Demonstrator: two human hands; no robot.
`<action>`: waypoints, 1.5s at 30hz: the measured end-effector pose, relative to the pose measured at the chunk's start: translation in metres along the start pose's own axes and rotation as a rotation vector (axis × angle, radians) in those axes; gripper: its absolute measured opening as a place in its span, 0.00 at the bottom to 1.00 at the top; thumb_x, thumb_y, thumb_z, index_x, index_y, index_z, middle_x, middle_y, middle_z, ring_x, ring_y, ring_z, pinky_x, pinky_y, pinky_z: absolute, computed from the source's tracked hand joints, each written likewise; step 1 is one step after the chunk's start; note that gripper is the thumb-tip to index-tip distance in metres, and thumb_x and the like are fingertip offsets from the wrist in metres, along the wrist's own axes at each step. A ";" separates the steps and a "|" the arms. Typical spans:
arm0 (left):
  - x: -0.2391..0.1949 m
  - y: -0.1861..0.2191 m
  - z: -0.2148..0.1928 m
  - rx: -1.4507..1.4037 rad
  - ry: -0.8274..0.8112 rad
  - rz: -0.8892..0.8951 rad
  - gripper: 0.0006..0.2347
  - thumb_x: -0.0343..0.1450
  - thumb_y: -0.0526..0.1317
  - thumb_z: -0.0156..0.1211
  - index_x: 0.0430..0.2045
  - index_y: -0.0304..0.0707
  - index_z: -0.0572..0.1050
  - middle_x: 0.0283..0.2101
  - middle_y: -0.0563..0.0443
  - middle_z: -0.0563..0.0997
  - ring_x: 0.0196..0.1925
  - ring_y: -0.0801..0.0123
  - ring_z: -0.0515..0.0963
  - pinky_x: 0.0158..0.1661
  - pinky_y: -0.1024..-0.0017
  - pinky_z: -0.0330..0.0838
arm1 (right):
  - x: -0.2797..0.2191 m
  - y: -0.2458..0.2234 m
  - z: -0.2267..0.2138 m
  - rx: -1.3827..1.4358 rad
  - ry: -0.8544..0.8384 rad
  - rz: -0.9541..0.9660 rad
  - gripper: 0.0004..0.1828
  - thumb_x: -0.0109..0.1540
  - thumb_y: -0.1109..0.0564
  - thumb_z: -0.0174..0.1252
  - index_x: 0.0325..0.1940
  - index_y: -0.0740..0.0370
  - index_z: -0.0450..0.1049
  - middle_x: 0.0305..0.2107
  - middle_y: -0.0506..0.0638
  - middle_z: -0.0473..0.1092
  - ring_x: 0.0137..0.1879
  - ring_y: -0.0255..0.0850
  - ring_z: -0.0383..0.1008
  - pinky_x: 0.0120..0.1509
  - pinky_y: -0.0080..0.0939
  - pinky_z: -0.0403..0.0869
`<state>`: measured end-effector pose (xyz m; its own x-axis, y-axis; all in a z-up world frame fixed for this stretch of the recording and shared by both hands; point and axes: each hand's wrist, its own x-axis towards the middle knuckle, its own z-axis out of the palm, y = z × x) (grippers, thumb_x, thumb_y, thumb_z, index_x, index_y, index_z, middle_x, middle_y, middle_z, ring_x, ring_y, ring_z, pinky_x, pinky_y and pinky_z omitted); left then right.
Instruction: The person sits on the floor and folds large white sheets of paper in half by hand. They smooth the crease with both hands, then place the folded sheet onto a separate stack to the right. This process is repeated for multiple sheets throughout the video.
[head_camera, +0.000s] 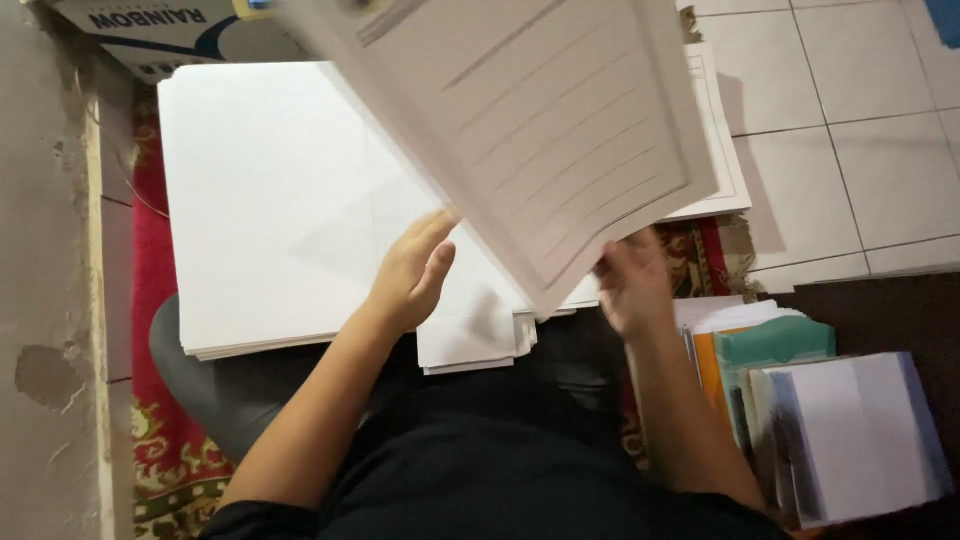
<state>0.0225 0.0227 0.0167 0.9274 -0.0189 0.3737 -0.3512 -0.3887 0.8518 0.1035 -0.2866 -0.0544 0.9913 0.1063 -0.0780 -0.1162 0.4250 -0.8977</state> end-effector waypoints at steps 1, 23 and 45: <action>0.004 -0.001 0.000 0.000 -0.005 -0.001 0.23 0.78 0.51 0.38 0.59 0.33 0.71 0.58 0.30 0.76 0.63 0.35 0.71 0.60 0.45 0.65 | 0.012 -0.003 -0.018 0.002 0.005 0.001 0.21 0.66 0.68 0.54 0.63 0.60 0.67 0.39 0.51 0.76 0.41 0.43 0.81 0.42 0.39 0.81; 0.006 -0.035 0.018 0.830 -0.133 -0.062 0.19 0.73 0.42 0.56 0.61 0.43 0.72 0.67 0.40 0.70 0.73 0.50 0.63 0.70 0.49 0.49 | 0.217 0.100 -0.304 -0.761 0.675 0.026 0.26 0.64 0.62 0.57 0.68 0.58 0.66 0.50 0.63 0.70 0.56 0.52 0.77 0.56 0.49 0.78; -0.043 -0.019 0.000 0.631 -0.238 0.073 0.16 0.72 0.41 0.56 0.55 0.40 0.75 0.68 0.42 0.68 0.73 0.52 0.60 0.70 0.47 0.48 | 0.077 0.004 -0.094 -1.186 0.428 -0.497 0.13 0.69 0.66 0.48 0.58 0.67 0.63 0.45 0.60 0.67 0.43 0.49 0.69 0.46 0.46 0.71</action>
<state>-0.0111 0.0309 -0.0152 0.9328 -0.2393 0.2695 -0.3379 -0.8409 0.4228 0.1855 -0.3609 -0.1045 0.8790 -0.2082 0.4289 0.1652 -0.7108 -0.6837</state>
